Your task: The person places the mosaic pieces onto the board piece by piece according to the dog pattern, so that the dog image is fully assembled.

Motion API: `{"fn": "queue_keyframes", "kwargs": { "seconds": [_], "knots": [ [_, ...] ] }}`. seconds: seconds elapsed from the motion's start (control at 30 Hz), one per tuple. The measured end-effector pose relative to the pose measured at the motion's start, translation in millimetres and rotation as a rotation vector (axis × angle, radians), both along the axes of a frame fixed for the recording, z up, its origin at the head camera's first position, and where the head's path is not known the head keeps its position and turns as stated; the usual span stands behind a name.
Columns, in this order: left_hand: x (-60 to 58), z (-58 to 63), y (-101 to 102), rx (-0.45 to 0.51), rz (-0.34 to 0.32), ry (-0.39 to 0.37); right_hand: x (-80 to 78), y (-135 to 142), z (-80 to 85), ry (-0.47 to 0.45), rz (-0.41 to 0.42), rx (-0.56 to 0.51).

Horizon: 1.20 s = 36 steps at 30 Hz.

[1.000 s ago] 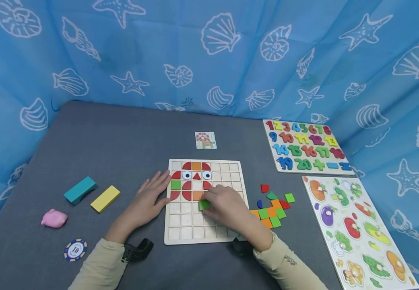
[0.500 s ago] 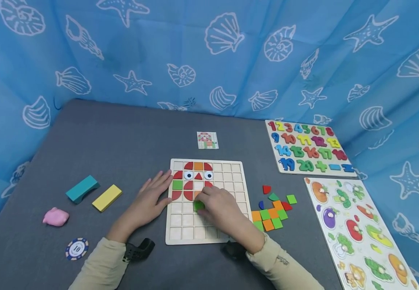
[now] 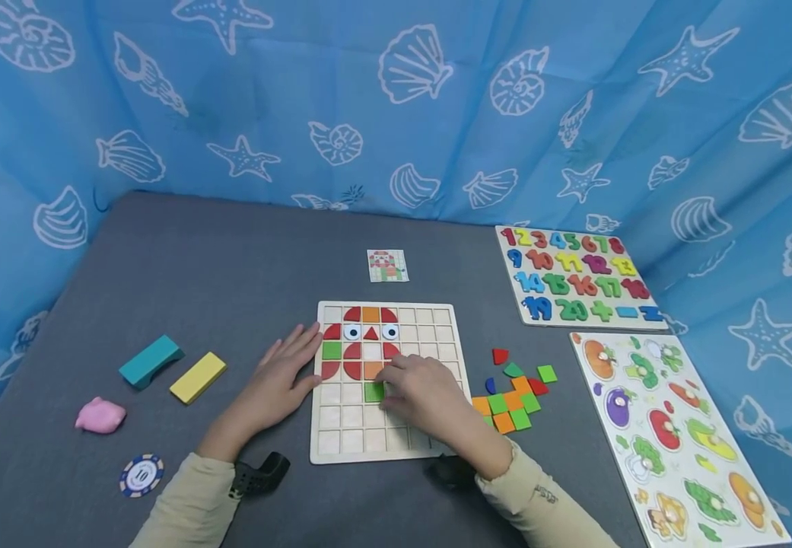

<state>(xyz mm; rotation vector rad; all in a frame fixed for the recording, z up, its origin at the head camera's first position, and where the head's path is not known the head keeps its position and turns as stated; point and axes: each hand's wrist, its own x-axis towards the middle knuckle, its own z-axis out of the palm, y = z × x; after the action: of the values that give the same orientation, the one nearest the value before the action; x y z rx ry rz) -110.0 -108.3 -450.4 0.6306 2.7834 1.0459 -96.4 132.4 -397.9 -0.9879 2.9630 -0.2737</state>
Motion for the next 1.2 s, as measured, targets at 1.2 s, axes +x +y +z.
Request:
{"fn": "queue_keyframes", "kwargs": {
  "seconds": [1.2],
  "knots": [
    [1.1, 0.2, -1, 0.007, 0.002, -0.002, 15.9, 129, 0.3, -0.059, -0.230, 0.035]
  ]
}}
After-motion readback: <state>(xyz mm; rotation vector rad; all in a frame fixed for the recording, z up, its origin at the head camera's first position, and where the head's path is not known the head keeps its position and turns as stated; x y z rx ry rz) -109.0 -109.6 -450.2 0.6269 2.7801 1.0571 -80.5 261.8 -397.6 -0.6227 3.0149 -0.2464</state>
